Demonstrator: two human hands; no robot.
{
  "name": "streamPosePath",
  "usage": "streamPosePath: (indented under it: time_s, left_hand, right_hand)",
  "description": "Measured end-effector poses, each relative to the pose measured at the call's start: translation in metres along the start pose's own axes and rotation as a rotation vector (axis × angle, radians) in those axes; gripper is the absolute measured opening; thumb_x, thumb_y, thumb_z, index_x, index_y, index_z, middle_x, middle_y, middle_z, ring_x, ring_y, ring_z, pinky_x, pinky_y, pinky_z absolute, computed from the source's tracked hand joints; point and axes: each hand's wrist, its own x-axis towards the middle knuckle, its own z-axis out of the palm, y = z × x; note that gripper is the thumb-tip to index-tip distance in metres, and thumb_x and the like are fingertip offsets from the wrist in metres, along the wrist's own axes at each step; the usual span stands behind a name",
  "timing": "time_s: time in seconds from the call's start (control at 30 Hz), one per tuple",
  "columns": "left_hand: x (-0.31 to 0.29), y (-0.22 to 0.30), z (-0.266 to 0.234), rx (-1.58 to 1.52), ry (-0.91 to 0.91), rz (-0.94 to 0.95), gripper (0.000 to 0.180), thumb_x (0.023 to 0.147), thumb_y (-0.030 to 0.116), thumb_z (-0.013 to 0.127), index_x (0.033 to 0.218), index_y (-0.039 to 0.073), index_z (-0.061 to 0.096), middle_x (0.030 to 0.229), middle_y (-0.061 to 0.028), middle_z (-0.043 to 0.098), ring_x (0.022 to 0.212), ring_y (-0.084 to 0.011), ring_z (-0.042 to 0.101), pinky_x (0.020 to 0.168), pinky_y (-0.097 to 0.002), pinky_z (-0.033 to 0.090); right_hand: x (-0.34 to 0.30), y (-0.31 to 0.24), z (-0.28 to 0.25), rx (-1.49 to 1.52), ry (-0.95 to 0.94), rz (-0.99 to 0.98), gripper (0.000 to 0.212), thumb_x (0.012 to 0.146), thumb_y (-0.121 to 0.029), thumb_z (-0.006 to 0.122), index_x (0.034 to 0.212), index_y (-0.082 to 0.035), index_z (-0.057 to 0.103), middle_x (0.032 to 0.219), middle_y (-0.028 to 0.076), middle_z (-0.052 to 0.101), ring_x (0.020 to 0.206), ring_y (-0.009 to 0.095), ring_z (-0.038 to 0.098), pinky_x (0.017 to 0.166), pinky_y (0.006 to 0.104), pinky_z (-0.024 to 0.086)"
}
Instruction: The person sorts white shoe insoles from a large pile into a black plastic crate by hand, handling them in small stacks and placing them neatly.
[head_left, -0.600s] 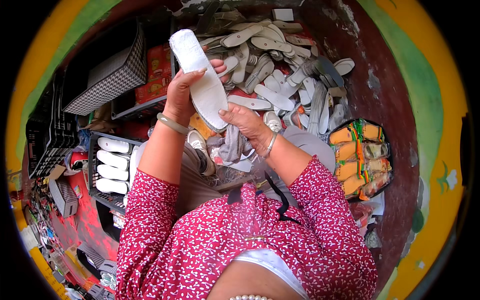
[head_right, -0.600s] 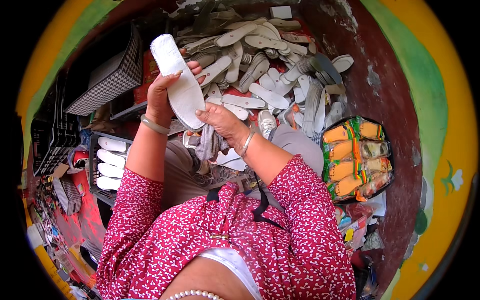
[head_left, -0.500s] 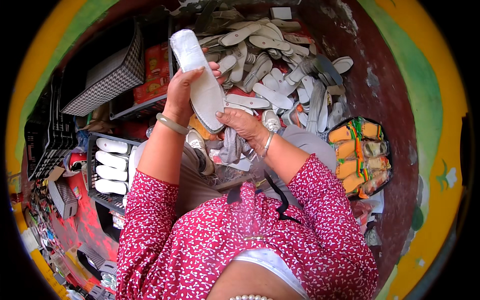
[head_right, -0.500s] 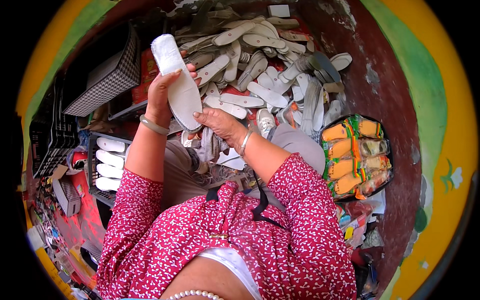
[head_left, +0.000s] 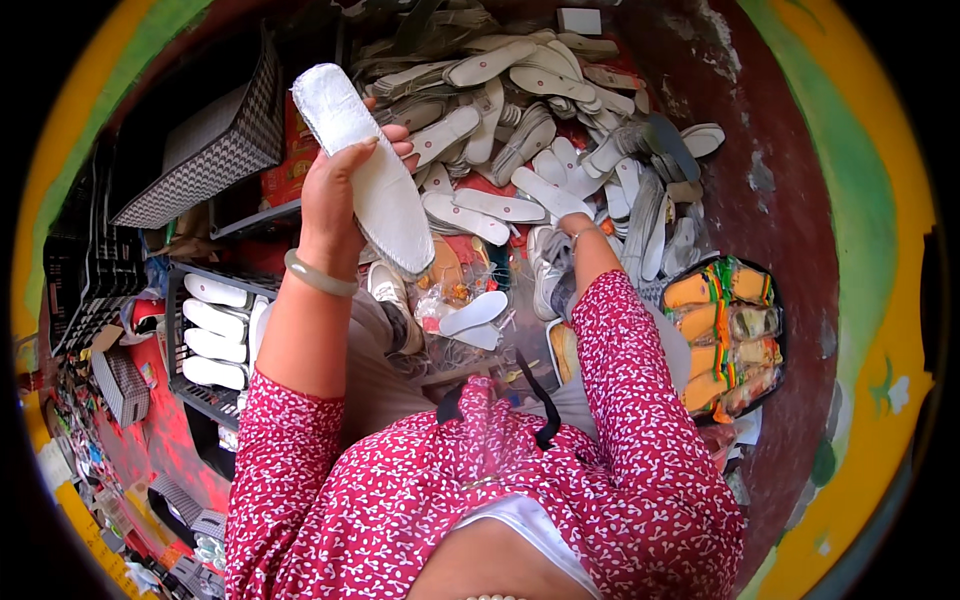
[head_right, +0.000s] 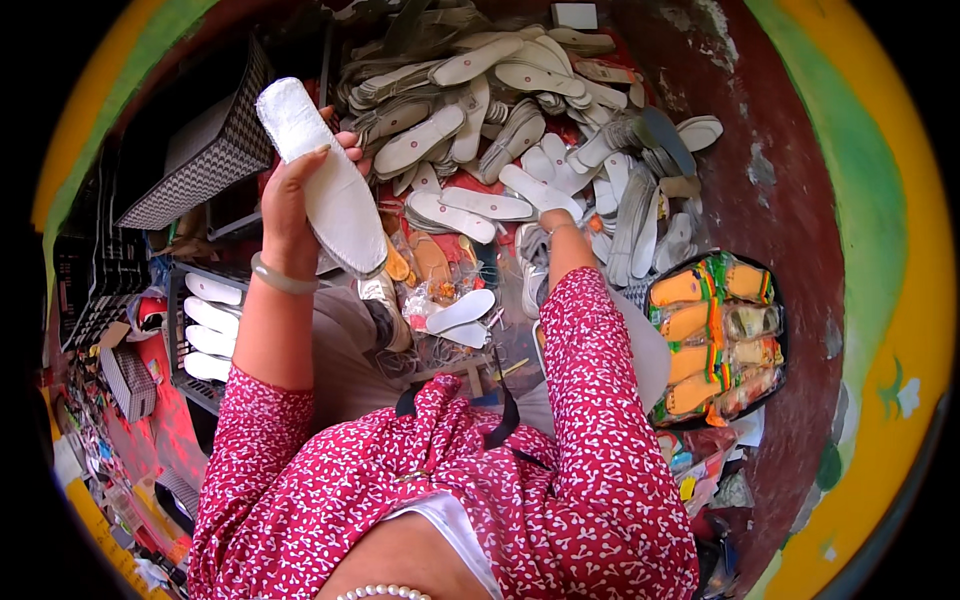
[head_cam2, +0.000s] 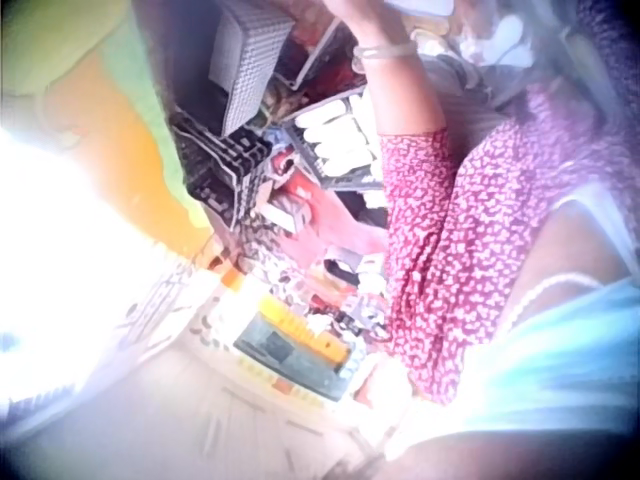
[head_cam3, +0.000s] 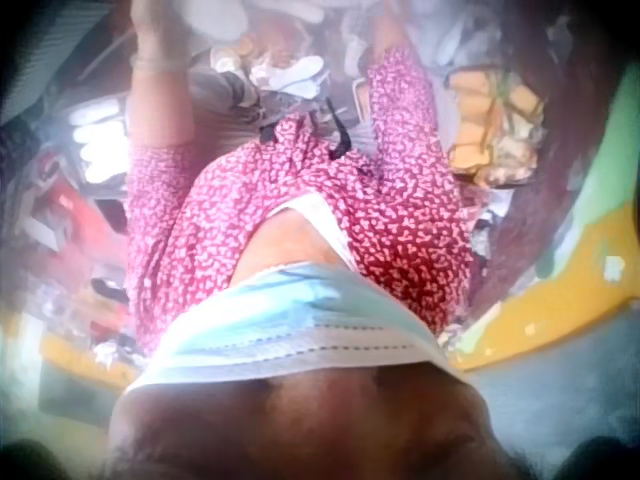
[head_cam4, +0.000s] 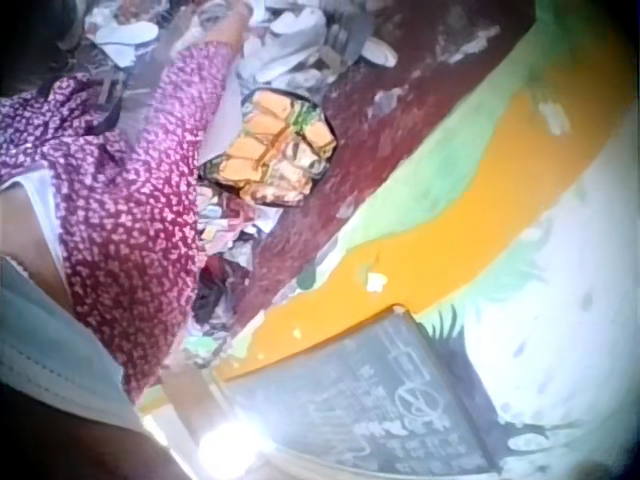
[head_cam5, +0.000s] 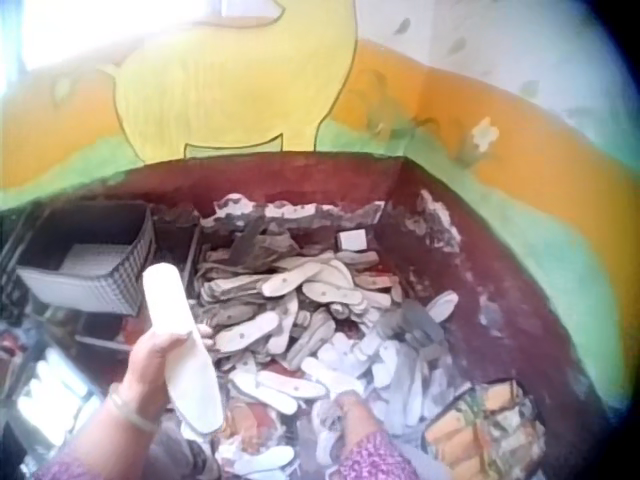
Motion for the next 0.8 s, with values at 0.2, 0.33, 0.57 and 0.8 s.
streamPosePath:
  time_s: [0.2,0.33,0.57,0.8]
  left_hand:
    - [-0.006,-0.001,0.007,-0.022,0.048,-0.058,0.051,0.082,0.006,0.044,0.132,-0.001,0.035,0.099,-0.0158,0.06,0.086,-0.024,0.062,0.08,-0.0376,0.052]
    - [-0.005,0.0,0.01,-0.023,0.052,-0.106,0.052,0.081,0.009,0.048,0.131,-0.002,0.035,0.097,-0.0158,0.06,0.085,-0.0236,0.062,0.079,-0.0365,0.052]
    - [0.0,0.001,0.009,0.02,0.033,-0.159,0.054,0.081,0.01,0.051,0.13,-0.004,0.036,0.098,-0.0154,0.061,0.085,-0.0219,0.062,0.079,-0.0349,0.051]
    - [-0.003,-0.002,-0.001,0.038,-0.005,-0.178,0.051,0.082,0.008,0.048,0.13,-0.004,0.037,0.1,-0.0163,0.061,0.087,-0.0215,0.062,0.079,-0.0335,0.051]
  right_hand:
    - [0.039,0.015,-0.041,-0.431,0.206,0.033,0.028,0.079,-0.017,0.062,0.101,0.0,0.063,0.09,0.012,0.064,0.08,0.024,0.06,0.073,0.0333,0.048]
    - [0.064,0.021,-0.044,-0.586,0.26,0.101,0.029,0.079,-0.019,0.062,0.1,0.0,0.063,0.094,0.013,0.063,0.085,0.026,0.06,0.077,0.0334,0.047]
    - [0.073,0.039,-0.022,-0.68,0.306,0.175,0.032,0.078,-0.024,0.062,0.1,0.0,0.065,0.101,0.016,0.063,0.093,0.028,0.06,0.082,0.0336,0.046]
    - [0.053,0.005,-0.024,-0.786,0.327,0.045,0.035,0.078,-0.028,0.062,0.099,0.0,0.066,0.108,0.019,0.062,0.101,0.03,0.06,0.088,0.0339,0.045]
